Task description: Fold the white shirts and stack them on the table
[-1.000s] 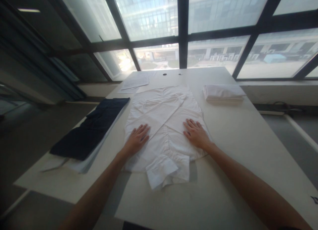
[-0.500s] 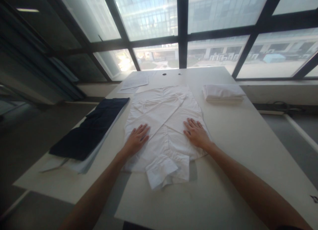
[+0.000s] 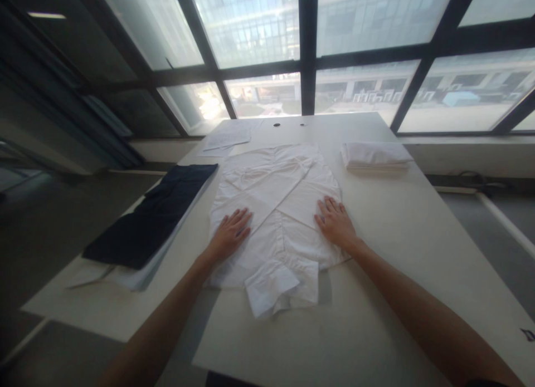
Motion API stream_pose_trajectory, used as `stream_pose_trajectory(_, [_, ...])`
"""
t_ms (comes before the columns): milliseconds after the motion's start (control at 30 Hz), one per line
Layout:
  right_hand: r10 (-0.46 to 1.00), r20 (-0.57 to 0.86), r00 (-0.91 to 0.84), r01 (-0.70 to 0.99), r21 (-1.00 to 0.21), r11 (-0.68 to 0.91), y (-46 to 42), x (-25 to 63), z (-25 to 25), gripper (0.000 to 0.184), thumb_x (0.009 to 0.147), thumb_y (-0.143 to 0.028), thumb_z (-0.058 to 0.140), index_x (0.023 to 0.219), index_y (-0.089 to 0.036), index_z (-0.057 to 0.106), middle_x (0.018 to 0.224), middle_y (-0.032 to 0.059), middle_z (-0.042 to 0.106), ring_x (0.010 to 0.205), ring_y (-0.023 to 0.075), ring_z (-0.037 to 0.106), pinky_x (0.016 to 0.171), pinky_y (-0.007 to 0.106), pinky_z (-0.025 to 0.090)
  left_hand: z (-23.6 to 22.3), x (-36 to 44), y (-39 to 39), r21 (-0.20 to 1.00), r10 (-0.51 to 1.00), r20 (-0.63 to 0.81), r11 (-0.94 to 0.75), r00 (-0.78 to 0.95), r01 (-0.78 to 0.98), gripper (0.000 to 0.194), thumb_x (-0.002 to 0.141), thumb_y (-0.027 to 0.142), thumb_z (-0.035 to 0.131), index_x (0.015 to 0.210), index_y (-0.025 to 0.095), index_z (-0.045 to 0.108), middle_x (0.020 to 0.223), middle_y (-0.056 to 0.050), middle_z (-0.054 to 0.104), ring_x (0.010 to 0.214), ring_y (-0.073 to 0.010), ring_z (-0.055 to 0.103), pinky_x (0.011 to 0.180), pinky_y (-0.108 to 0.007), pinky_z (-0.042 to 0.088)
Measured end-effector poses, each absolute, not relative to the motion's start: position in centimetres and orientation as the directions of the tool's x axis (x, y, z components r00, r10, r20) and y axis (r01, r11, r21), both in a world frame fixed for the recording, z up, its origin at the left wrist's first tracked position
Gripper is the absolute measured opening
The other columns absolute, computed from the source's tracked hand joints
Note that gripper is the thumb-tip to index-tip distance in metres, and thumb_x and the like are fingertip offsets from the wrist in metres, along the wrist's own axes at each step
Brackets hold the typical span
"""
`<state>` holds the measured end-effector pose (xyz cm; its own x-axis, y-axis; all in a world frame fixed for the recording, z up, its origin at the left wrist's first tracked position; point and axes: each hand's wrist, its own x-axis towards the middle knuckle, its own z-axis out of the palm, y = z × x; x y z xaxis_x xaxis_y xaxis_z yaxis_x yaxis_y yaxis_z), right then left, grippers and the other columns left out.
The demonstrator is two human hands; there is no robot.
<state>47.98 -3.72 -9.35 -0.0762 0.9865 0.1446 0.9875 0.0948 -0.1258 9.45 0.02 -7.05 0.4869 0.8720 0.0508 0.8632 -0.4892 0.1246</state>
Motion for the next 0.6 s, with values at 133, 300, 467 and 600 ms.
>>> stream_pose_trajectory(133, [0.984, 0.161, -0.077, 0.987, -0.130, 0.099, -3.63, 48.06, -9.58, 0.059, 0.104, -0.041, 0.033, 0.154, -0.011, 0.044, 0.163, 0.0184, 0.036, 0.152, 0.0316, 0.031, 0.122, 0.053, 0.028, -7.10, 9.41, 0.05, 0.121, 0.872, 0.047, -0.488, 0.486, 0.864, 0.054, 0.106, 0.044, 0.036, 0.157, 0.026, 0.041, 0.166, -0.006, 0.033, 0.156, -0.0277, 0.024, 0.124, -0.057, 0.022])
stream_pose_trajectory(300, [0.984, 0.159, -0.077, 0.986, -0.133, 0.099, -3.61, 48.11, -9.64, 0.060, 0.104, -0.042, 0.033, 0.154, -0.011, 0.044, 0.163, 0.0180, 0.037, 0.152, 0.0312, 0.031, 0.122, 0.052, 0.027, -7.22, 9.37, 0.13, 0.125, 0.873, 0.045, -0.488, 0.486, 0.864, 0.054, 0.106, 0.044, 0.036, 0.157, 0.026, 0.042, 0.166, -0.006, 0.033, 0.156, -0.0285, 0.024, 0.124, -0.057, 0.022])
stream_pose_trajectory(467, [0.985, 0.160, -0.071, 0.985, -0.145, 0.094, -3.68, 48.04, -9.46, 0.060, 0.104, -0.042, 0.033, 0.155, -0.013, 0.043, 0.163, 0.0169, 0.036, 0.152, 0.0307, 0.031, 0.122, 0.053, 0.027, -7.28, 9.34, 0.17, 0.124, 0.872, 0.052, -0.490, 0.487, 0.863, 0.054, 0.106, 0.044, 0.035, 0.157, 0.027, 0.041, 0.166, -0.006, 0.033, 0.155, -0.0280, 0.025, 0.124, -0.057, 0.023])
stream_pose_trajectory(600, [0.986, 0.153, -0.071, 0.985, -0.144, 0.093, -3.72, 47.99, -9.33, 0.060, 0.104, -0.042, 0.032, 0.154, -0.011, 0.044, 0.164, 0.0177, 0.035, 0.153, 0.0306, 0.030, 0.123, 0.052, 0.026, -7.27, 9.32, 0.18, 0.130, 0.872, 0.056, -0.490, 0.487, 0.862, 0.054, 0.106, 0.044, 0.036, 0.157, 0.029, 0.042, 0.166, -0.005, 0.033, 0.155, -0.0280, 0.025, 0.124, -0.057, 0.023])
